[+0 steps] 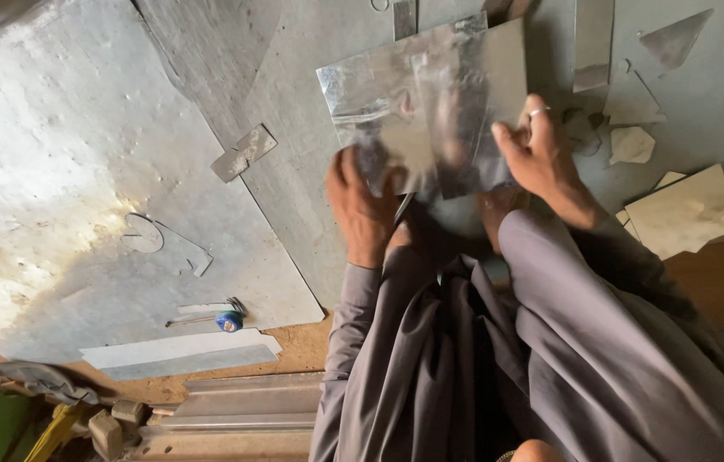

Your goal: The person sits on the floor and uses large shears to cut rectangular metal sheets into smaller pieces. They repeatedly position the sheets, cut them, and set the cut pieces aside on the floor.

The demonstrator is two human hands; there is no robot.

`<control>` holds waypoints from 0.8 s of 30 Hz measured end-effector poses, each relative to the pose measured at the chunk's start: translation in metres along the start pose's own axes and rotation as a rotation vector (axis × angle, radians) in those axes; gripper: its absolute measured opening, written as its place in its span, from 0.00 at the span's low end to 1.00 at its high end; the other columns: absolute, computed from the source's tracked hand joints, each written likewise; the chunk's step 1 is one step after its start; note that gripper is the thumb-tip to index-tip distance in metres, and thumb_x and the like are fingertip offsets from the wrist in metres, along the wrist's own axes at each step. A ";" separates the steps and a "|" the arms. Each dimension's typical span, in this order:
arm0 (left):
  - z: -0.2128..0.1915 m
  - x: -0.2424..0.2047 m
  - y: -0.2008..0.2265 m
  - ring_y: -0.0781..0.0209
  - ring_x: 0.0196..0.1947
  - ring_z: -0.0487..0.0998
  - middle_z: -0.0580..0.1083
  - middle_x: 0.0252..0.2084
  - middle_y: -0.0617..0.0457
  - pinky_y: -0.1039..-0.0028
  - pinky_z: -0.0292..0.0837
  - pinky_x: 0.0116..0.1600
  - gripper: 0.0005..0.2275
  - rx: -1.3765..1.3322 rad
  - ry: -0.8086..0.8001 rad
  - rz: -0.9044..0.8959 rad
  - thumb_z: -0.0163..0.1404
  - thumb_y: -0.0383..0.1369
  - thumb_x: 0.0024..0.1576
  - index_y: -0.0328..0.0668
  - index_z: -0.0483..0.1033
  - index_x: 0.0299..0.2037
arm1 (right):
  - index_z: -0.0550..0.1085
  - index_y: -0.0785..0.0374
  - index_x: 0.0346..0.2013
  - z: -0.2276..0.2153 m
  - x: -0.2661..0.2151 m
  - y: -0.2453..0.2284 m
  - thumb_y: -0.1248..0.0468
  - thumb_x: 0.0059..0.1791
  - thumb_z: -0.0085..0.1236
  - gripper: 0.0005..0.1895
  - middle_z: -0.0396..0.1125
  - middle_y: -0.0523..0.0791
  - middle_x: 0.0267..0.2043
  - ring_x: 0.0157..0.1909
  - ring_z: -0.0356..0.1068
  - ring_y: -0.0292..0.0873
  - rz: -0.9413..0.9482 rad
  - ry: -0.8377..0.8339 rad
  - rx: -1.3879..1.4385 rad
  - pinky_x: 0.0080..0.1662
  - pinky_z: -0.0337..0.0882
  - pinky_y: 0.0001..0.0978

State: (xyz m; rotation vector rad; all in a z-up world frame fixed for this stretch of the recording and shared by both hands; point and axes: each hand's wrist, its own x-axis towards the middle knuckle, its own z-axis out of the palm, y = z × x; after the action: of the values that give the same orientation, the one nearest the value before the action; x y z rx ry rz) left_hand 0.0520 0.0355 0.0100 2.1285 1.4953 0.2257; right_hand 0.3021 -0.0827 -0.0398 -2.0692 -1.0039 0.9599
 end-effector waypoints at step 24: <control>0.021 0.029 0.011 0.40 0.81 0.39 0.40 0.80 0.40 0.46 0.36 0.81 0.51 -0.039 -0.375 0.385 0.71 0.47 0.43 0.64 0.50 0.77 | 0.57 0.60 0.76 -0.020 0.027 -0.021 0.80 0.52 0.53 0.39 0.69 0.56 0.54 0.45 0.75 0.44 0.128 -0.278 0.404 0.42 0.80 0.35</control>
State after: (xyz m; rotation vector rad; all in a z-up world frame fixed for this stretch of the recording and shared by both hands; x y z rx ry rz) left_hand 0.0807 0.0519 -0.0072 2.2589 0.8612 -0.0124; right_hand 0.3229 -0.0545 -0.0214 -1.7070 -0.7387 1.4176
